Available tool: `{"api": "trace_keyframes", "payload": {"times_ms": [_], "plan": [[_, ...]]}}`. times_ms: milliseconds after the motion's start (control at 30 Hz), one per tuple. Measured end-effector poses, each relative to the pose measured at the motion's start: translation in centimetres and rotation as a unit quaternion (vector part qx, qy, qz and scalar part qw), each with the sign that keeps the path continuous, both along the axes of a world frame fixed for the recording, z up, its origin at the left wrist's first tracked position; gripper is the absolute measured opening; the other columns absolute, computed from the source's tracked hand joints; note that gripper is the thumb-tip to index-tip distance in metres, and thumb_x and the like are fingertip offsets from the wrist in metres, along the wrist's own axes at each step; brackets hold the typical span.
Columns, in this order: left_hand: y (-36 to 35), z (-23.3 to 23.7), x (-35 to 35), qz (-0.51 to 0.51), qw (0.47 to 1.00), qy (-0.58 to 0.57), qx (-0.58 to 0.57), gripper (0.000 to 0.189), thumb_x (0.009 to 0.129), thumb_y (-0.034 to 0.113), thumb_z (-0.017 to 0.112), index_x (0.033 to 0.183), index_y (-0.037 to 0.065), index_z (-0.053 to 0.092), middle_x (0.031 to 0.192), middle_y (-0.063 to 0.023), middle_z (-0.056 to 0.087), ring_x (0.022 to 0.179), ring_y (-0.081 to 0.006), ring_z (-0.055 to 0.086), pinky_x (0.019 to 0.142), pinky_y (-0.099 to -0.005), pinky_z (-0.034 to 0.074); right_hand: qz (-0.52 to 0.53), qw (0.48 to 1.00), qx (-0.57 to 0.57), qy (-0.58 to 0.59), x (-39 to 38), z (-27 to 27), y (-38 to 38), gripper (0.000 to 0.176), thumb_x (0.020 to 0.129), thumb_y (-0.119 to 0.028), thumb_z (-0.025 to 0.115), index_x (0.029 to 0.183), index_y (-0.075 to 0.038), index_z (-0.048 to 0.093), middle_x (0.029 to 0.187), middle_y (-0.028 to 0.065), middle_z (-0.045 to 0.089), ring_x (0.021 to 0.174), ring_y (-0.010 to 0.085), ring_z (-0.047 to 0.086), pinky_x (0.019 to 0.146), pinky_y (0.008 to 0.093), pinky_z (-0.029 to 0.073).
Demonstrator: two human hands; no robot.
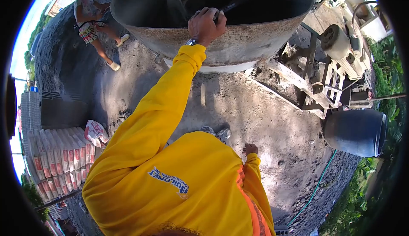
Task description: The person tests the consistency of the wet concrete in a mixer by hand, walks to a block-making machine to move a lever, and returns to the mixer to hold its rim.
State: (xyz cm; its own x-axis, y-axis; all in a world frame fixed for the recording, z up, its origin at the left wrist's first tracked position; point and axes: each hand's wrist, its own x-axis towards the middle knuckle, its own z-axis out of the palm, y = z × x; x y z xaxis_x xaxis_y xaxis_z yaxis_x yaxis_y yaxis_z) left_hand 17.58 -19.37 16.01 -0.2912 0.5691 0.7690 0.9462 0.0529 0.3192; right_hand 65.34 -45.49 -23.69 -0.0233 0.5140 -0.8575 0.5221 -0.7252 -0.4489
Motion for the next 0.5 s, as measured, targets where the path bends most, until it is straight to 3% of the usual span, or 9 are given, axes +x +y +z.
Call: {"api": "trace_keyframes", "payload": {"times_ms": [33, 133, 167, 500], "plan": [[0.0, 0.1, 0.1, 0.000, 1.000, 0.000, 0.004, 0.026, 0.086, 0.035, 0.063, 0.088, 0.010, 0.071, 0.090, -0.0091, 0.072, 0.082, -0.0303, 0.070, 0.075, -0.0427, 0.057, -0.047, 0.999, -0.007, 0.000, -0.4, 0.3, 0.0, 0.033, 0.094, -0.030, 0.066, 0.108, -0.001, 0.064, 0.082, 0.0154, 0.073, 0.050, 0.0207, 0.066, 0.041, 0.0336, 0.046], [-0.3, 0.5, 0.3, -0.003, 1.000, -0.012, -0.006, 0.026, 0.086, 0.034, 0.063, 0.091, 0.010, 0.072, 0.092, -0.0097, 0.072, 0.083, -0.0311, 0.070, 0.077, -0.0424, 0.057, -0.063, 0.998, -0.017, 0.002, -1.0, 0.7, 0.3, 0.030, 0.094, -0.029, 0.066, 0.106, -0.001, 0.064, 0.081, 0.0166, 0.073, 0.049, 0.0220, 0.066, 0.041, 0.0347, 0.046], [-0.5, 0.8, 0.5, -0.002, 1.000, -0.015, -0.004, 0.026, 0.086, 0.033, 0.063, 0.092, 0.010, 0.072, 0.092, -0.0097, 0.072, 0.083, -0.0314, 0.070, 0.077, -0.0425, 0.057, -0.066, 0.994, -0.053, 0.070, 0.8, -3.2, 0.2, 0.029, 0.094, -0.027, 0.067, 0.105, 0.000, 0.063, 0.081, 0.0175, 0.073, 0.048, 0.0234, 0.065, 0.040, 0.0354, 0.046], [-0.5, 0.6, 0.4, -0.005, 1.000, 0.000, 0.004, 0.030, 0.087, 0.036, 0.061, 0.097, 0.010, 0.071, 0.099, -0.0116, 0.068, 0.087, -0.0317, 0.068, 0.081, -0.0440, 0.056, -0.091, 0.995, 0.011, 0.030, -1.4, 0.9, 0.1, 0.030, 0.093, -0.022, 0.067, 0.109, 0.002, 0.062, 0.078, 0.0179, 0.071, 0.050, 0.0264, 0.066, 0.043, 0.0377, 0.053]]}}
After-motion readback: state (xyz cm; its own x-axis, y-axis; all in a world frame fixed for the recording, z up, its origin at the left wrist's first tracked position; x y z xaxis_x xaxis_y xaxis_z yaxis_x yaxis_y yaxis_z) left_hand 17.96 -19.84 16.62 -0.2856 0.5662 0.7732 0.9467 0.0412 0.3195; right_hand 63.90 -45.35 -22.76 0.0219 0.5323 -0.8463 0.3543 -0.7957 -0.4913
